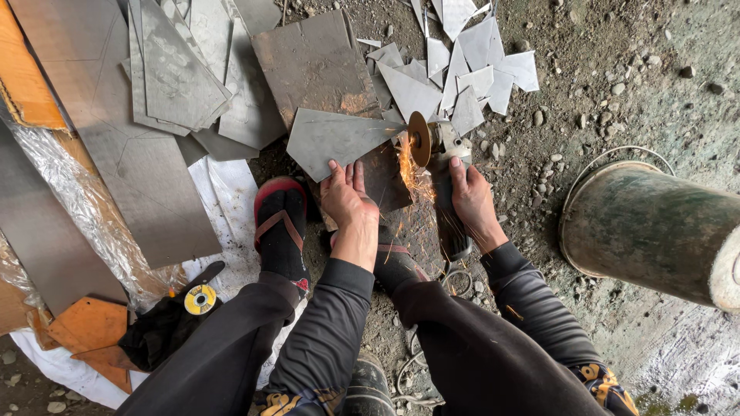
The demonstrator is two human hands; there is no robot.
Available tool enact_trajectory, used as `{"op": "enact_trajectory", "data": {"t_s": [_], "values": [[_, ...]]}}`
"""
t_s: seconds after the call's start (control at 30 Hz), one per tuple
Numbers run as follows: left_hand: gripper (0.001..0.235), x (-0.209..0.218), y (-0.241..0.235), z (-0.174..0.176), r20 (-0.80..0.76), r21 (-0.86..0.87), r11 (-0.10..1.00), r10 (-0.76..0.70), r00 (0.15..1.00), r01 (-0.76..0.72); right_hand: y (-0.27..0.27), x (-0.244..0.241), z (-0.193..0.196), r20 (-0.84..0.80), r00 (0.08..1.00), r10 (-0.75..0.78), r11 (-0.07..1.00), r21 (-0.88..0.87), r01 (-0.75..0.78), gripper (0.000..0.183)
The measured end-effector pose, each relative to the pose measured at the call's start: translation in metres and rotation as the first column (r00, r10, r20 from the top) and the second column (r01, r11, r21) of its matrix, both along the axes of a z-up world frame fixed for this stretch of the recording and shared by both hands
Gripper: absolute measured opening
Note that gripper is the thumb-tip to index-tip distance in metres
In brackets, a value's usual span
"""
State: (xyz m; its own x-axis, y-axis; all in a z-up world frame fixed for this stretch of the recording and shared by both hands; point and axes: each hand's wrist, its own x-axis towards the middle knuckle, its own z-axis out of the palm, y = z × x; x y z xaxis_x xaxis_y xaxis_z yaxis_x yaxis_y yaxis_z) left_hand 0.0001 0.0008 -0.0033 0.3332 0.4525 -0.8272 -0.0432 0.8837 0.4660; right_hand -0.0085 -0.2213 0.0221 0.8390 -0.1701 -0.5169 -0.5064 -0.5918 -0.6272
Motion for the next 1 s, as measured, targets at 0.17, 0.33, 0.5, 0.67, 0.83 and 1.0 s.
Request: {"op": "enact_trajectory", "data": {"t_s": [0.17, 0.33, 0.5, 0.67, 0.83, 1.0], "values": [[0.029, -0.001, 0.000, -0.003, -0.001, -0.003, 1.000, 0.005, 1.000, -0.005, 0.000, -0.001, -0.004, 0.018, 1.000, 0.001, 0.999, 0.036, -0.001, 0.084], [0.029, -0.001, 0.000, -0.001, 0.005, -0.011, 1.000, 0.004, 1.000, -0.003, -0.001, -0.001, -0.008, 0.005, 1.000, -0.012, 1.000, 0.009, 0.012, 0.084], [0.028, 0.001, 0.000, 0.006, -0.024, -0.012, 1.000, -0.004, 1.000, 0.003, 0.000, 0.000, -0.005, -0.041, 0.999, -0.020, 1.000, 0.005, 0.020, 0.079], [0.028, 0.001, 0.000, 0.007, -0.010, -0.013, 1.000, 0.003, 1.000, -0.003, 0.006, 0.000, 0.001, -0.015, 0.998, -0.054, 0.997, 0.049, 0.054, 0.075], [0.028, 0.001, 0.000, 0.002, -0.003, -0.002, 1.000, -0.009, 1.000, 0.009, 0.007, -0.002, -0.001, 0.016, 0.994, -0.107, 0.980, 0.168, 0.102, 0.074], [0.026, -0.001, 0.000, 0.001, -0.004, -0.001, 1.000, -0.007, 1.000, 0.007, 0.003, -0.003, -0.008, 0.003, 0.999, -0.049, 0.998, 0.047, 0.049, 0.078]]}}
